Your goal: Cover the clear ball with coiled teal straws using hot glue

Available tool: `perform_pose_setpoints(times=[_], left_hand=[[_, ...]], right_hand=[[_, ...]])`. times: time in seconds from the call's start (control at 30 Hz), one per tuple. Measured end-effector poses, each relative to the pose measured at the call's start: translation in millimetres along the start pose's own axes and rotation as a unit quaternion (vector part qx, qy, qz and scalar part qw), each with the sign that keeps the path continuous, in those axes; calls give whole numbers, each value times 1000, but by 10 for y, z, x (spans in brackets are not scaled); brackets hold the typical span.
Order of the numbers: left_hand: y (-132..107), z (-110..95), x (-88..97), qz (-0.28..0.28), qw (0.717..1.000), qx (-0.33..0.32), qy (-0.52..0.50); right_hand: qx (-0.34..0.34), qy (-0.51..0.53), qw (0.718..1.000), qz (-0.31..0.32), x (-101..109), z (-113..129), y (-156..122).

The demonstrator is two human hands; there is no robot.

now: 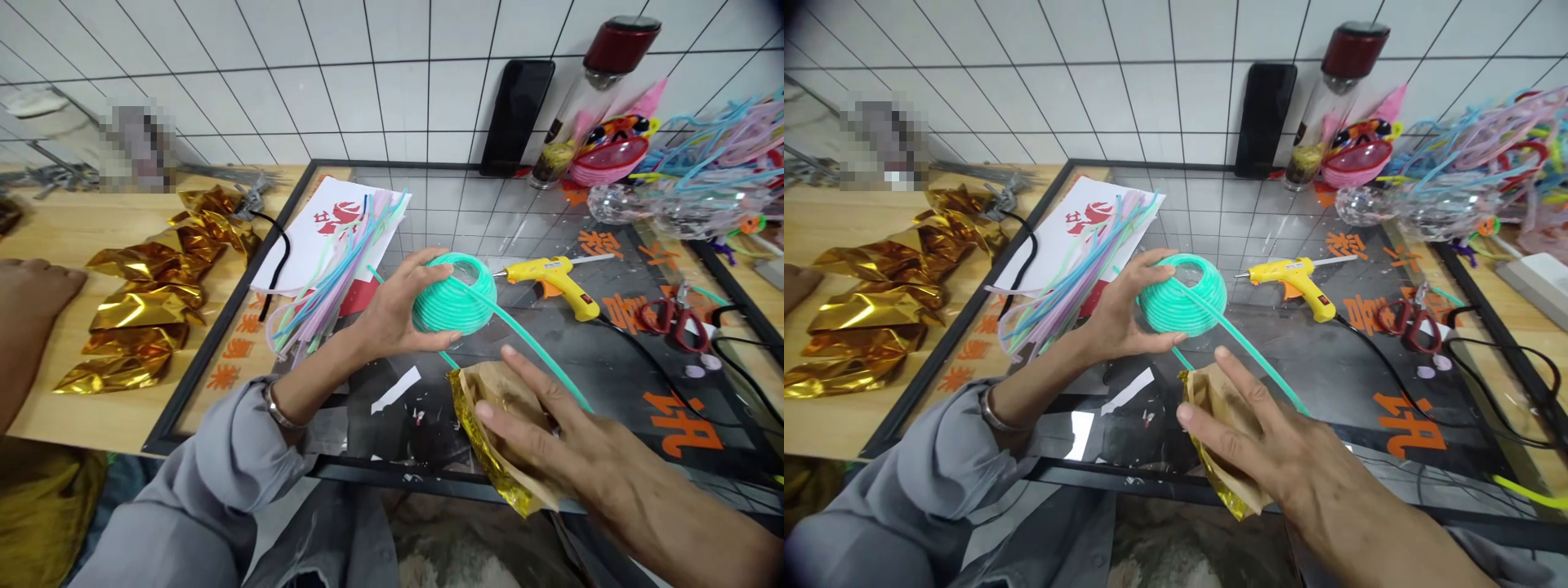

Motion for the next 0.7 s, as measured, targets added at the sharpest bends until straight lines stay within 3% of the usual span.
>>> perform_pose_setpoints(times=[0.2, 0.33, 0.5, 0.63, 0.7], left_hand=[[-10, 16, -6, -5, 1000, 3, -8], [-13, 18, -5, 1, 1000, 11, -8], [-3, -5, 4, 5, 1000, 10, -3], [-2, -5, 1, 10, 1000, 17, -3], [-2, -4, -2, 11, 1000, 15, -2]], right_hand=[[88, -113, 989, 21, -19, 49, 41], [138, -108, 984, 20, -35, 147, 88], [52, 18, 998, 42, -120, 45, 90], [-33, 136, 988, 71, -260, -28, 109], [-71, 166, 982, 53, -313, -41, 134]])
Point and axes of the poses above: each hand's wrist, its own y-axis towards the middle knuckle, its own x-axis out of the back of the hand, z = x × y, the point moved 6 cm from there along y, towards the middle knuckle, and after that the axes turned 8 degrees about -x, right-handed, at the moved point
